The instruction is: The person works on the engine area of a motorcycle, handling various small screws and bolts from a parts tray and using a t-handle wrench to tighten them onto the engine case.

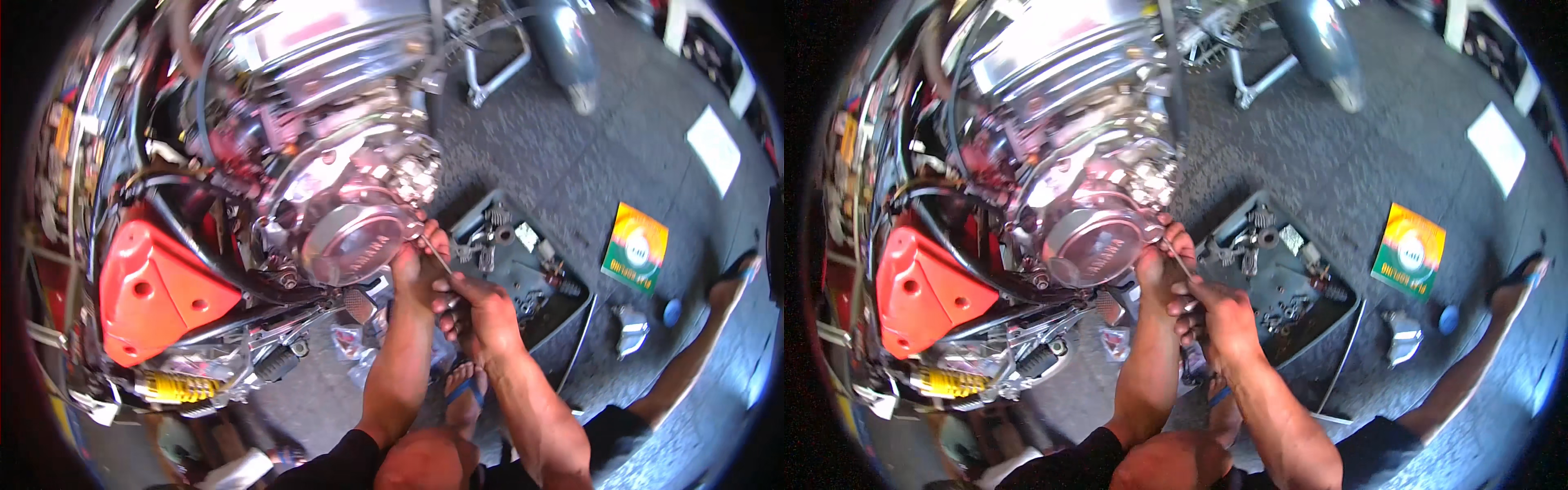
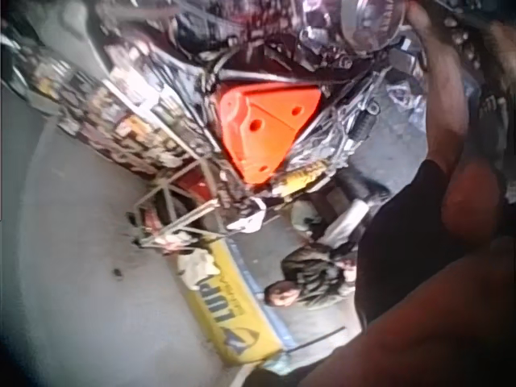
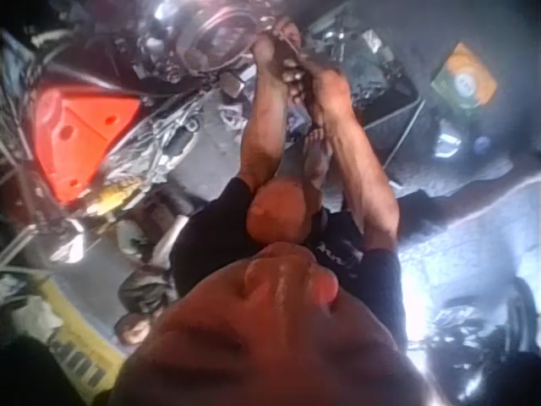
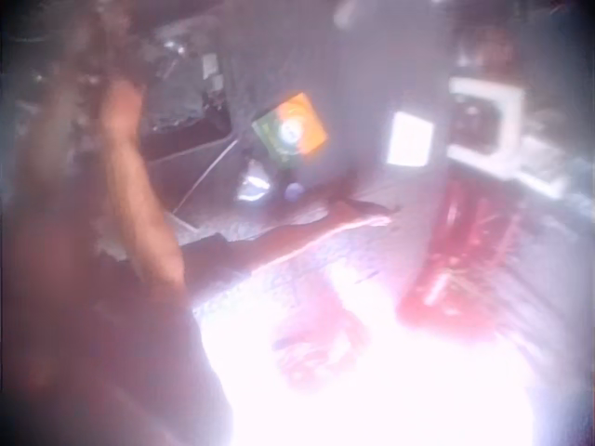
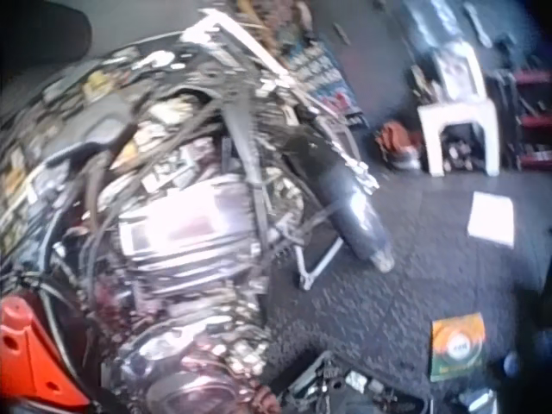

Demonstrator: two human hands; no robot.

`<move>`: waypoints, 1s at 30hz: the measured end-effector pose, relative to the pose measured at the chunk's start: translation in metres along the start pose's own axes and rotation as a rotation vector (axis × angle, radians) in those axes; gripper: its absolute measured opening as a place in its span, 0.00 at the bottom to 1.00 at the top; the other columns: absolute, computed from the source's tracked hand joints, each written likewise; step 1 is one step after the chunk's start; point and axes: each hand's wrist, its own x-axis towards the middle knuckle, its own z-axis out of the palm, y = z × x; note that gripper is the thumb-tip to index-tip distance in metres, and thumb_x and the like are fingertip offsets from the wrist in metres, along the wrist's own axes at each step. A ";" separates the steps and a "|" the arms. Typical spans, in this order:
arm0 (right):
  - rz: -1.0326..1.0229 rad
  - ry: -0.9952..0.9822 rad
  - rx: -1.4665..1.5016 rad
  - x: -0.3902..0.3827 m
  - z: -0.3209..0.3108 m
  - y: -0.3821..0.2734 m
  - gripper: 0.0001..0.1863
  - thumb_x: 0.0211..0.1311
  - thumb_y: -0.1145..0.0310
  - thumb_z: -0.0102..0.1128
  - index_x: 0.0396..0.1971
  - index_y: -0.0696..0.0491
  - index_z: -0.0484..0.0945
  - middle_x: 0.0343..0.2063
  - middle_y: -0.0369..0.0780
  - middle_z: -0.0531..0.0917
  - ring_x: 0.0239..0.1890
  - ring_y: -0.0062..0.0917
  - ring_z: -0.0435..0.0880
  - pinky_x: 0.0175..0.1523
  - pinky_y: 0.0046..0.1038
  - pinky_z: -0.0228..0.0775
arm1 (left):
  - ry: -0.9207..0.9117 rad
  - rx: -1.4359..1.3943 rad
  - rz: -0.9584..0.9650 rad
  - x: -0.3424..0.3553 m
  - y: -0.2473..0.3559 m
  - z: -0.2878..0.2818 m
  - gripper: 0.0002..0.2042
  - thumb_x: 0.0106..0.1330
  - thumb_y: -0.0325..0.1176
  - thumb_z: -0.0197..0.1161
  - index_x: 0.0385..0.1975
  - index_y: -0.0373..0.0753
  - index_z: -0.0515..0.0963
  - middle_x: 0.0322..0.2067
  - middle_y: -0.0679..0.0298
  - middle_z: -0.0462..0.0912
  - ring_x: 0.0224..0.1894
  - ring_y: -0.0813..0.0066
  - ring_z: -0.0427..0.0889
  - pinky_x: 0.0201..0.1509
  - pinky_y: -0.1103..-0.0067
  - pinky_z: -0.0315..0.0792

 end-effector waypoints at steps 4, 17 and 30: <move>-0.883 0.347 -1.136 -0.013 0.019 0.032 0.23 0.74 0.59 0.46 0.52 0.65 0.73 0.30 0.43 0.84 0.23 0.24 0.81 0.29 0.23 0.72 | 0.088 -0.067 0.044 0.002 -0.002 -0.019 0.06 0.66 0.30 0.60 0.39 0.37 0.73 0.25 0.68 0.71 0.23 0.82 0.65 0.23 0.86 0.61; -1.121 0.487 -1.609 -0.002 -0.017 0.021 0.20 0.71 0.64 0.53 0.56 0.63 0.72 0.27 0.40 0.84 0.25 0.21 0.81 0.32 0.26 0.72 | 0.223 -0.171 0.029 0.002 -0.018 0.002 0.07 0.64 0.35 0.63 0.35 0.42 0.75 0.23 0.68 0.75 0.19 0.81 0.68 0.21 0.83 0.63; -0.321 0.253 -0.432 -0.005 0.001 0.006 0.32 0.75 0.46 0.37 0.50 0.64 0.74 0.27 0.44 0.84 0.17 0.22 0.77 0.27 0.22 0.69 | 0.215 -0.204 0.100 -0.002 -0.016 0.012 0.05 0.66 0.33 0.60 0.35 0.42 0.73 0.24 0.70 0.73 0.21 0.83 0.67 0.23 0.84 0.62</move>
